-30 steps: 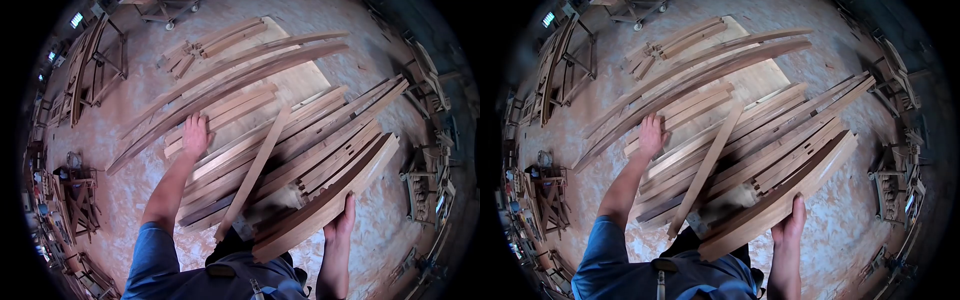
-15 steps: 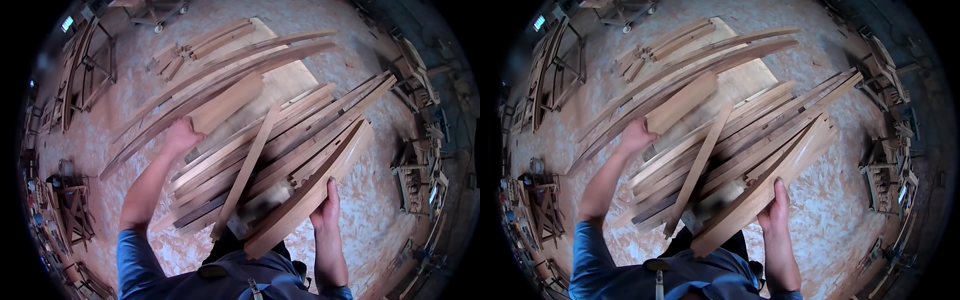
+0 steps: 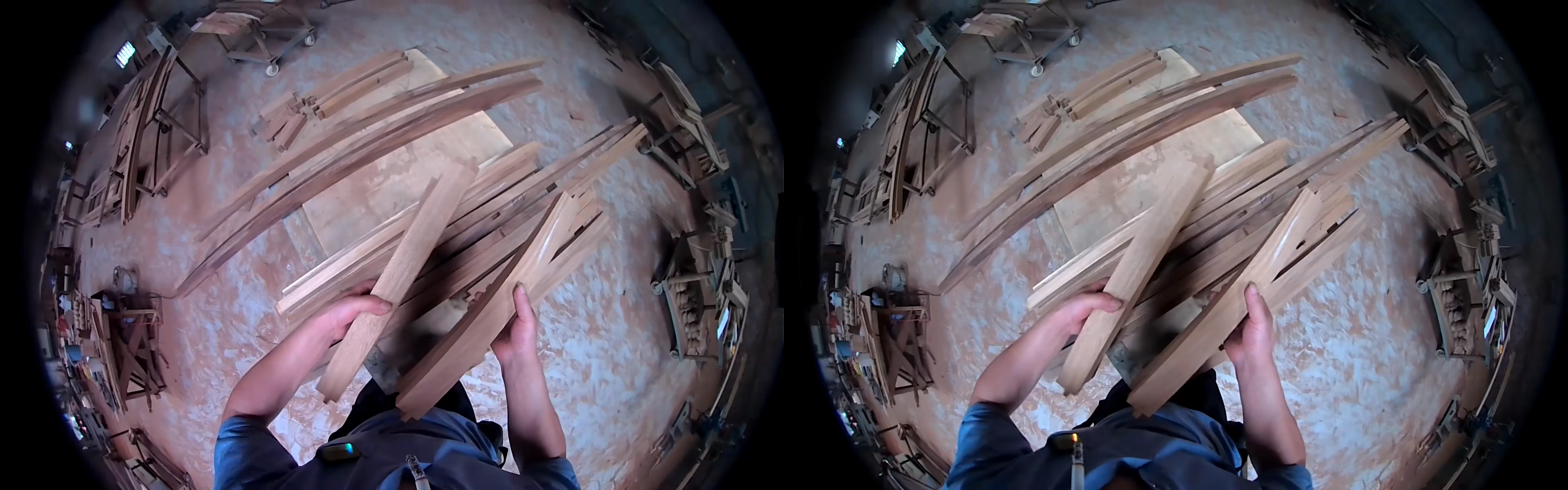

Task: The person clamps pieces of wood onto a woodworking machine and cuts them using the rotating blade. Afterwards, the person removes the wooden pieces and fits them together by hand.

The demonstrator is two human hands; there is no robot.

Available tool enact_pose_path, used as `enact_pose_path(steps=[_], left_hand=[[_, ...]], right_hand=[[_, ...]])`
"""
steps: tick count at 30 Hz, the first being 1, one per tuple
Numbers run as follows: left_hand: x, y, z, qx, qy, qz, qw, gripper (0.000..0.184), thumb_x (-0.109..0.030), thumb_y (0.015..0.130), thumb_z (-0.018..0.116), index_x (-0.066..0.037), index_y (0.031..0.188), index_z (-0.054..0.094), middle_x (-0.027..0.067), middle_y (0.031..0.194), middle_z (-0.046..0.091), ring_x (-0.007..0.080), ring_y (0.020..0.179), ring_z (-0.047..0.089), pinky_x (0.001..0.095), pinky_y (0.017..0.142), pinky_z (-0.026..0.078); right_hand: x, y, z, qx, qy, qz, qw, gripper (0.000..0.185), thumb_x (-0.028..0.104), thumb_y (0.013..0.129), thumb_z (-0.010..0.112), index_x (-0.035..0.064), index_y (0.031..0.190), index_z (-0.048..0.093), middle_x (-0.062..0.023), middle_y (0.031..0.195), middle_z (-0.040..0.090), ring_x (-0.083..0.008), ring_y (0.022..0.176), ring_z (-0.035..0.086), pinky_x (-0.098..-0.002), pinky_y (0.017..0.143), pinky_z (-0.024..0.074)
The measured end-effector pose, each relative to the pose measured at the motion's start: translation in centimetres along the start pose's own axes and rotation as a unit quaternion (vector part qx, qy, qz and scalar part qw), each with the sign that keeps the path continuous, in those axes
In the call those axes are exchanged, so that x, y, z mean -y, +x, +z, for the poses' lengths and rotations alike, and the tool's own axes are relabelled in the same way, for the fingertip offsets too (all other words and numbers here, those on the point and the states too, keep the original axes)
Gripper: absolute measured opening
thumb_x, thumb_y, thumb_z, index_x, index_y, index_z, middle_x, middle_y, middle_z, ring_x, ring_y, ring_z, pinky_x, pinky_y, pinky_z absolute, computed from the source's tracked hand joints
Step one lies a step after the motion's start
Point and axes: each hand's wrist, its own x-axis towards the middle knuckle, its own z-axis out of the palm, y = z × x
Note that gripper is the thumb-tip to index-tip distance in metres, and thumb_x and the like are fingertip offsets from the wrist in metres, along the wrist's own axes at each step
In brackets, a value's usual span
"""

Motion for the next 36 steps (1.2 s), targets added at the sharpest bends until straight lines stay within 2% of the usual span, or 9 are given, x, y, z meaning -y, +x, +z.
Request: enact_pose_path(steps=[3,9,12,15,17,22,28,32,36], left_hand=[[-0.3,0.9,0.1,-0.006,0.019,0.011,1.0,0.069,-0.02,0.073,0.077,-0.002,0.136,0.052,0.0131,0.117,0.064,0.023,0.108,0.061,0.0398,0.094,0.05],[-0.9,0.1,1.1,-0.03,0.065,0.038,0.997,0.073,-0.019,0.069,0.074,-0.001,0.137,0.054,0.0134,0.119,0.065,0.0232,0.111,0.062,0.0386,0.098,0.049],[-0.2,-0.2,-0.6,-0.046,0.099,0.072,0.991,0.069,-0.021,0.072,0.075,-0.002,0.135,0.055,0.0114,0.115,0.064,0.021,0.107,0.061,0.0349,0.094,0.048],[-2.1,-6.1,0.3,-0.075,0.004,0.021,0.997,0.073,-0.02,0.069,0.075,-0.002,0.137,0.055,0.0116,0.119,0.064,0.022,0.107,0.061,0.0351,0.095,0.047],[-1.1,-8.5,-2.2,-0.077,-0.006,0.081,0.994,0.079,-0.02,0.064,0.076,-0.001,0.138,0.054,0.0124,0.119,0.065,0.0227,0.104,0.062,0.0351,0.094,0.048],[2.4,-15.7,-8.2,-0.152,-0.011,0.185,0.971,0.092,-0.022,0.053,0.078,0.005,0.138,0.052,0.0129,0.113,0.068,0.0232,0.1,0.065,0.0332,0.093,0.049],[7.7,-21.6,-11.1,-0.244,-0.129,0.246,0.929,0.082,-0.021,0.052,0.078,0.006,0.126,0.057,0.0119,0.106,0.07,0.0228,0.093,0.069,0.0321,0.083,0.055],[11.4,-23.6,-12.3,-0.267,-0.181,0.283,0.903,0.082,-0.022,0.056,0.079,0.006,0.129,0.054,0.0138,0.106,0.07,0.0243,0.091,0.07,0.034,0.081,0.057],[13.6,-24.7,-12.3,-0.262,-0.241,0.275,0.893,0.088,-0.022,0.056,0.082,0.006,0.133,0.05,0.0174,0.112,0.068,0.0285,0.096,0.07,0.0382,0.085,0.057]], right_hand=[[-0.3,0.6,-1.2,0.006,0.012,0.006,1.0,0.058,0.049,0.097,0.058,0.0014,0.13,0.054,-0.0193,0.111,0.067,-0.0332,0.104,0.064,-0.0486,0.095,0.0514],[0.1,0.6,-1.6,0.002,0.023,0.018,1.0,0.058,0.049,0.097,0.058,0.0023,0.13,0.055,-0.0173,0.112,0.067,-0.0332,0.104,0.064,-0.0491,0.095,0.0511],[1.1,0.6,-0.2,0.001,0.028,0.033,0.999,0.052,0.045,0.097,0.059,0.0031,0.127,0.056,-0.0155,0.11,0.067,-0.0322,0.101,0.065,-0.0476,0.093,0.0522],[2.2,1.7,1.2,0.002,0.023,0.042,0.999,0.05,0.044,0.098,0.059,0.0039,0.127,0.057,-0.0149,0.112,0.067,-0.0321,0.101,0.064,-0.047,0.093,0.052],[2.9,2.5,4.1,-0.021,0.027,0.039,0.999,0.053,0.047,0.098,0.058,0.0048,0.131,0.055,-0.0147,0.119,0.064,-0.0317,0.108,0.062,-0.0473,0.097,0.0501],[2.8,8.0,10.6,0.037,0.035,0.007,0.999,0.055,0.049,0.1,0.055,0.0072,0.134,0.053,-0.0125,0.125,0.063,-0.0298,0.112,0.061,-0.0465,0.103,0.0469],[-2.9,17.9,17.0,0.04,0.027,0.005,0.999,0.053,0.038,0.096,0.066,0.0047,0.134,0.052,-0.0114,0.133,0.06,-0.0272,0.121,0.058,-0.0473,0.105,0.0464],[-7.3,21.9,20.1,-0.022,0.003,0.025,0.999,0.064,0.038,0.094,0.068,0.0005,0.141,0.046,-0.0151,0.139,0.054,-0.0338,0.123,0.055,-0.0551,0.105,0.0438],[-11.5,27.1,19.9,-0.107,-0.063,0.039,0.991,0.075,0.041,0.09,0.073,-0.0017,0.143,0.043,-0.0169,0.143,0.051,-0.0353,0.127,0.053,-0.057,0.107,0.0406]])
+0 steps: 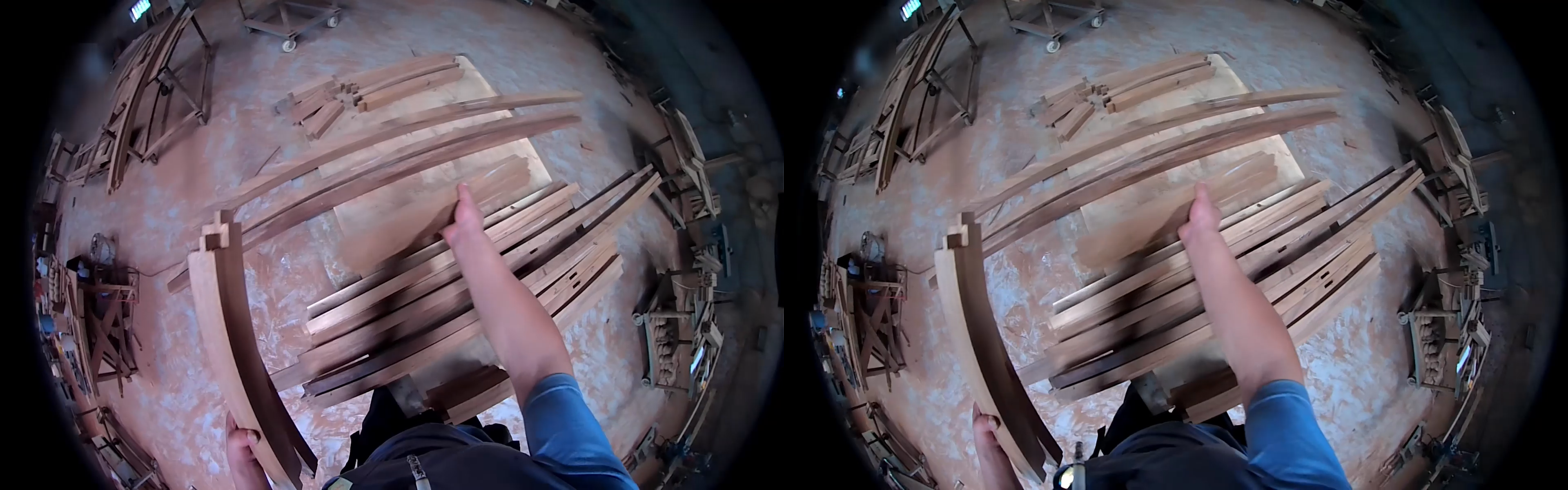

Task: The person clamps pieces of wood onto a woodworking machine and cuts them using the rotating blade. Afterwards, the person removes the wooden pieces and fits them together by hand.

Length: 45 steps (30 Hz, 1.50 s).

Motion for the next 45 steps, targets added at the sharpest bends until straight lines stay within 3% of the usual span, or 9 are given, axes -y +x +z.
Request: enact_pose_path(steps=[11,23,25,27,29,31,33,37,45], left_hand=[[-0.2,0.5,-0.6,-0.025,-0.053,-0.062,0.996,0.097,-0.022,0.055,0.084,0.005,0.14,0.046,0.0207,0.122,0.065,0.0326,0.104,0.068,0.0427,0.091,0.057],[0.4,1.5,0.8,0.009,-0.036,-0.088,0.995,0.097,-0.021,0.055,0.083,0.003,0.141,0.046,0.0193,0.124,0.064,0.0307,0.105,0.066,0.0415,0.093,0.054],[0.5,1.4,1.2,0.021,-0.031,-0.09,0.995,0.097,-0.021,0.055,0.083,0.003,0.141,0.046,0.0191,0.124,0.064,0.0304,0.106,0.066,0.0414,0.093,0.054],[0.8,1.5,1.7,0.032,-0.026,-0.088,0.995,0.097,-0.021,0.055,0.083,0.002,0.142,0.046,0.0188,0.124,0.064,0.0301,0.106,0.066,0.0412,0.094,0.054],[0.8,1.4,2.4,0.046,-0.014,-0.082,0.996,0.097,-0.021,0.055,0.082,0.002,0.142,0.046,0.0186,0.125,0.064,0.0298,0.106,0.066,0.041,0.094,0.053],[1.0,1.4,3.4,0.06,0.0,-0.074,0.995,0.097,-0.02,0.055,0.082,0.002,0.142,0.046,0.0184,0.125,0.064,0.0295,0.107,0.065,0.0408,0.094,0.053],[1.2,1.3,4.7,0.076,0.021,-0.065,0.995,0.097,-0.02,0.055,0.082,0.001,0.142,0.046,0.0181,0.125,0.063,0.0292,0.107,0.065,0.0406,0.095,0.053],[2.2,0.7,8.1,0.12,0.059,-0.052,0.99,0.097,-0.02,0.055,0.081,0.001,0.143,0.046,0.0177,0.126,0.063,0.0286,0.108,0.065,0.0402,0.095,0.052],[10.7,-3.2,22.3,0.249,0.111,-0.121,0.954,0.097,-0.02,0.055,0.081,0.0,0.144,0.046,0.0168,0.127,0.063,0.0273,0.109,0.064,0.0394,0.097,0.051]], right_hand=[[-0.8,-2.8,5.3,-0.153,-0.383,0.081,0.907,0.096,0.058,0.081,0.075,-0.0127,0.135,0.039,-0.0258,0.136,0.054,-0.0306,0.119,0.06,-0.0364,0.09,0.0557],[-2.9,-0.7,4.7,-0.168,-0.376,0.031,0.911,0.081,0.047,0.086,0.073,-0.0047,0.137,0.036,-0.0251,0.138,0.045,-0.0439,0.121,0.051,-0.0441,0.083,0.0605],[-3.0,1.2,3.5,-0.114,-0.635,-0.114,0.756,0.079,0.042,0.088,0.073,-0.0074,0.138,0.037,-0.025,0.138,0.045,-0.0424,0.123,0.05,-0.0415,0.084,0.0579],[-3.1,1.7,2.8,-0.07,-0.649,-0.275,0.706,0.076,0.038,0.089,0.072,-0.01,0.139,0.039,-0.0239,0.134,0.049,-0.0384,0.12,0.052,-0.0389,0.085,0.0551],[-2.7,-2.6,3.1,-0.04,-0.431,-0.441,0.786,0.074,0.035,0.09,0.071,-0.0124,0.138,0.04,-0.0218,0.126,0.056,-0.0321,0.113,0.057,-0.0362,0.085,0.052],[-0.4,-9.8,2.4,0.182,-0.338,-0.281,0.88,0.069,0.033,0.091,0.069,-0.012,0.136,0.043,-0.0179,0.112,0.063,-0.0232,0.098,0.062,-0.0341,0.082,0.0515],[0.1,-15.8,-0.2,0.287,-0.347,-0.25,0.857,0.055,0.022,0.096,0.064,-0.0061,0.138,0.043,-0.0053,0.092,0.062,-0.0112,0.078,0.058,-0.0269,0.069,0.0502],[-1.0,-24.4,-8.5,0.432,-0.369,-0.184,0.802,0.046,0.02,0.098,0.064,-0.0065,0.131,0.048,-0.0056,0.098,0.063,-0.011,0.087,0.059,-0.0277,0.077,0.0506],[4.4,-31.8,-28.1,0.453,-0.236,-0.107,0.853,0.053,0.017,0.1,0.059,-0.0036,0.145,0.039,-0.0082,0.124,0.061,-0.0149,0.107,0.06,-0.0295,0.094,0.0488]])
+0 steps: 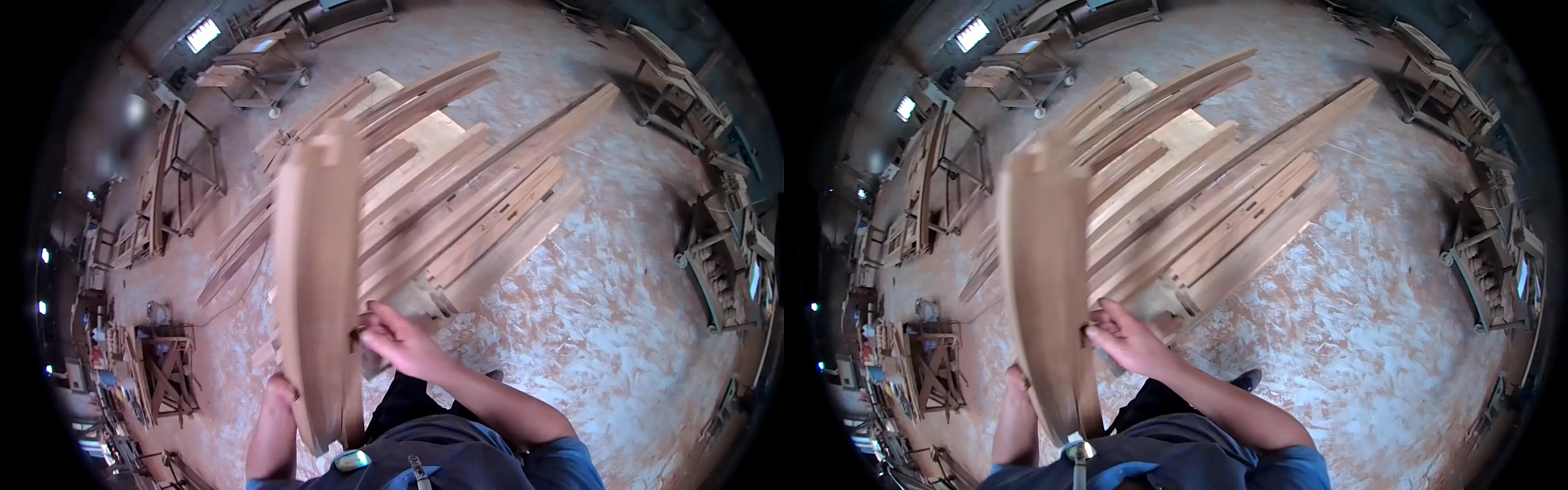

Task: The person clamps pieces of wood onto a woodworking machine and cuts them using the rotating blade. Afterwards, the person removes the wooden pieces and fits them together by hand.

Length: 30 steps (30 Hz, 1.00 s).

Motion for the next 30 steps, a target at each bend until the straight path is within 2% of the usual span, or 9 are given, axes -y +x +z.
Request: enact_pose_path(steps=[3,5,7,9,12,15,17,21,30], left_hand=[[3.9,3.1,7.1,0.08,0.012,-0.081,0.993,0.097,-0.019,0.055,0.08,-0.001,0.144,0.046,0.0164,0.127,0.062,0.0268,0.109,0.063,0.0392,0.097,0.05],[6.3,4.9,11.5,0.136,0.031,-0.134,0.981,0.097,-0.019,0.055,0.08,-0.001,0.145,0.046,0.0162,0.128,0.062,0.0265,0.11,0.063,0.039,0.097,0.05],[8.9,7.7,16.7,0.216,0.068,-0.178,0.958,0.097,-0.019,0.055,0.08,-0.001,0.145,0.046,0.016,0.128,0.062,0.0262,0.11,0.063,0.0388,0.098,0.05],[11.0,10.4,22.8,0.322,0.129,-0.173,0.922,0.094,-0.02,0.058,0.078,-0.001,0.144,0.047,0.0161,0.128,0.062,0.0246,0.11,0.062,0.0384,0.097,0.049],[14.1,12.3,29.9,0.31,0.235,-0.205,0.898,0.096,-0.023,0.057,0.076,0.002,0.145,0.046,0.0161,0.13,0.062,0.0224,0.114,0.061,0.036,0.096,0.049],[15.3,13.1,35.2,0.38,0.271,-0.221,0.857,0.094,-0.025,0.059,0.072,0.003,0.145,0.046,0.0161,0.133,0.059,0.0214,0.119,0.056,0.0343,0.099,0.045],[17.7,15.4,36.4,0.432,0.28,-0.208,0.832,0.094,-0.025,0.059,0.072,0.003,0.145,0.046,0.0159,0.134,0.058,0.0212,0.122,0.053,0.0334,0.103,0.041],[18.6,18.1,38.7,0.482,0.297,-0.22,0.794,0.094,-0.025,0.06,0.073,0.003,0.146,0.045,0.0154,0.136,0.057,0.0209,0.127,0.049,0.0327,0.108,0.035],[17.9,25.3,40.3,0.5,0.286,-0.164,0.801,0.086,-0.02,0.064,0.075,0.002,0.142,0.047,0.0122,0.131,0.059,0.0195,0.121,0.053,0.0332,0.103,0.041]], right_hand=[[1.5,-7.5,-4.9,-0.035,0.073,-0.073,0.994,0.049,0.016,0.101,0.054,0.0005,0.146,0.04,-0.0091,0.128,0.06,-0.0157,0.112,0.058,-0.0327,0.097,0.048],[0.1,-12.3,-9.5,-0.086,0.077,-0.073,0.991,0.048,0.017,0.101,0.054,0.0022,0.146,0.042,-0.0095,0.13,0.059,-0.0175,0.117,0.057,-0.0366,0.1,0.0468],[1.8,-17.1,-12.5,-0.202,0.112,-0.043,0.972,0.047,0.02,0.102,0.054,0.0014,0.144,0.043,-0.0099,0.133,0.057,-0.0196,0.12,0.056,-0.0393,0.101,0.0471],[1.4,-21.4,-15.2,-0.294,0.161,-0.084,0.939,0.047,0.023,0.103,0.054,0.0002,0.143,0.042,-0.0105,0.135,0.056,-0.0214,0.122,0.056,-0.0389,0.101,0.0463],[1.9,-26.3,-18.2,-0.383,0.21,-0.117,0.892,0.045,0.02,0.1,0.059,0.0008,0.137,0.044,-0.0122,0.131,0.057,-0.0226,0.12,0.056,-0.0382,0.102,0.0458],[0.8,-29.5,-20.5,-0.429,0.224,-0.161,0.86,0.045,0.021,0.1,0.06,0.0015,0.137,0.046,-0.0119,0.131,0.058,-0.0232,0.122,0.056,-0.0387,0.105,0.0438],[0.4,-30.7,-22.0,-0.46,0.207,-0.171,0.847,0.046,0.024,0.1,0.059,0.0017,0.138,0.046,-0.0108,0.132,0.058,-0.0222,0.124,0.055,-0.0383,0.107,0.0417],[1.1,-31.1,-24.0,-0.507,0.195,-0.145,0.827,0.045,0.023,0.098,0.062,-0.0002,0.135,0.05,-0.0119,0.128,0.061,-0.023,0.117,0.06,-0.0395,0.102,0.0469],[4.1,-26.4,-30.6,-0.465,0.173,-0.12,0.86,0.046,0.032,0.096,0.063,0.0009,0.129,0.058,-0.0112,0.119,0.065,-0.0229,0.11,0.063,-0.0398,0.096,0.0506]])
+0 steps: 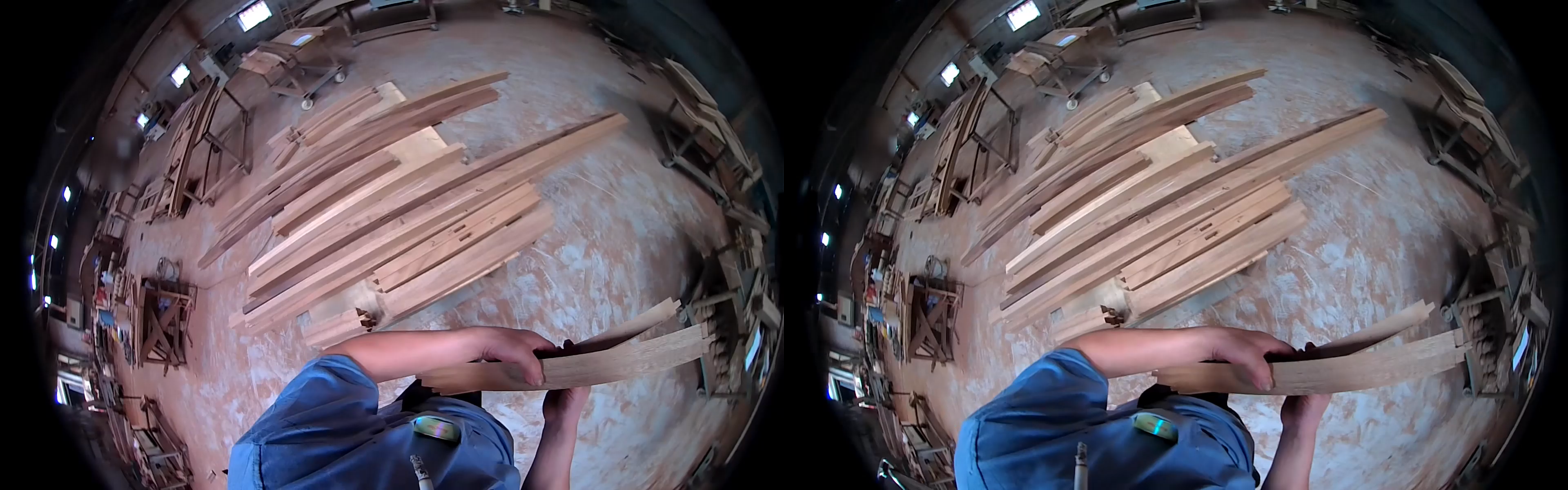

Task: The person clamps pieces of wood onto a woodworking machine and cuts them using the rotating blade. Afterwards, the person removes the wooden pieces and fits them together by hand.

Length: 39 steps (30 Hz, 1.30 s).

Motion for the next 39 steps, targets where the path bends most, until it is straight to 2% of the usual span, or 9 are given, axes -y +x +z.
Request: enact_pose_path(steps=[13,16,18,21,23,27,30,36,39], left_hand=[[-1.3,3.6,-2.7,-0.052,-0.059,-0.001,0.997,0.085,-0.022,0.066,0.075,0.002,0.143,0.048,0.0146,0.132,0.059,0.0213,0.123,0.054,0.0339,0.103,0.042],[-4.4,3.5,-0.7,-0.129,-0.061,-0.045,0.989,0.081,-0.023,0.069,0.074,-0.001,0.143,0.049,0.0143,0.132,0.059,0.0217,0.123,0.053,0.0343,0.104,0.041],[-4.4,5.5,-0.7,-0.123,0.017,-0.066,0.99,0.077,-0.022,0.073,0.073,-0.003,0.143,0.049,0.0125,0.133,0.058,0.0205,0.121,0.054,0.0325,0.103,0.042],[-3.4,7.8,0.1,-0.178,-0.055,-0.081,0.979,0.078,-0.018,0.077,0.073,-0.005,0.148,0.042,0.0099,0.131,0.059,0.0179,0.115,0.058,0.0308,0.093,0.048],[-3.3,11.0,0.4,-0.166,0.001,-0.094,0.982,0.074,-0.011,0.073,0.074,-0.002,0.141,0.047,0.0112,0.126,0.062,0.0195,0.108,0.063,0.0322,0.09,0.052],[-0.9,17.1,2.8,-0.196,0.016,-0.051,0.979,0.071,-0.011,0.069,0.076,0.003,0.134,0.05,0.0155,0.117,0.065,0.0248,0.097,0.068,0.0357,0.093,0.053],[-0.7,22.1,6.9,-0.212,0.085,-0.068,0.971,0.069,-0.014,0.07,0.079,0.001,0.132,0.053,0.0122,0.115,0.064,0.0204,0.104,0.062,0.0333,0.09,0.05],[-3.2,31.4,15.5,-0.259,0.246,-0.071,0.931,0.065,-0.021,0.069,0.08,0.002,0.125,0.059,0.0136,0.109,0.068,0.022,0.098,0.066,0.0347,0.089,0.052],[-3.8,34.8,18.0,-0.254,0.434,-0.047,0.863,0.067,-0.032,0.067,0.084,0.003,0.12,0.062,0.0175,0.107,0.071,0.0252,0.099,0.069,0.0365,0.087,0.053]], right_hand=[[2.1,6.0,-0.2,0.012,0.017,0.017,1.0,0.041,0.019,0.093,0.063,0.0003,0.128,0.057,-0.0111,0.116,0.065,-0.0231,0.106,0.065,-0.0392,0.094,0.0527],[2.9,6.1,-1.6,-0.032,0.056,0.025,0.998,0.036,0.015,0.091,0.061,0.0007,0.124,0.057,-0.0103,0.111,0.066,-0.0231,0.103,0.065,-0.0391,0.093,0.0528],[2.4,7.0,-3.9,-0.067,0.075,0.033,0.994,0.034,0.011,0.091,0.061,0.0048,0.124,0.056,-0.0082,0.111,0.066,-0.0204,0.101,0.065,-0.0367,0.085,0.0542],[4.4,6.7,-7.6,-0.086,0.09,0.038,0.991,0.029,0.017,0.095,0.062,0.0098,0.122,0.055,-0.003,0.108,0.063,-0.0147,0.093,0.059,-0.0321,0.073,0.0494],[6.2,6.3,-10.3,-0.104,0.114,0.004,0.988,0.025,0.023,0.097,0.061,0.0113,0.119,0.057,-0.0016,0.102,0.062,-0.0153,0.09,0.059,-0.0357,0.077,0.0511],[9.9,5.1,-18.4,-0.117,0.155,-0.049,0.98,0.03,0.022,0.1,0.057,0.0095,0.127,0.052,-0.0046,0.113,0.062,-0.0181,0.101,0.06,-0.0416,0.087,0.0512],[13.3,2.7,-24.9,-0.134,0.182,-0.078,0.971,0.033,0.021,0.101,0.054,0.0087,0.132,0.05,-0.0065,0.12,0.062,-0.0202,0.11,0.06,-0.0453,0.091,0.0513],[16.8,0.7,-32.3,-0.169,0.183,-0.102,0.963,0.036,0.023,0.101,0.055,0.0089,0.134,0.05,-0.0076,0.118,0.064,-0.0204,0.105,0.064,-0.0401,0.085,0.0549],[16.9,0.1,-34.8,-0.142,0.161,-0.109,0.971,0.033,0.025,0.1,0.058,0.0094,0.128,0.054,-0.0065,0.111,0.067,-0.0192,0.098,0.065,-0.0366,0.078,0.0559]])
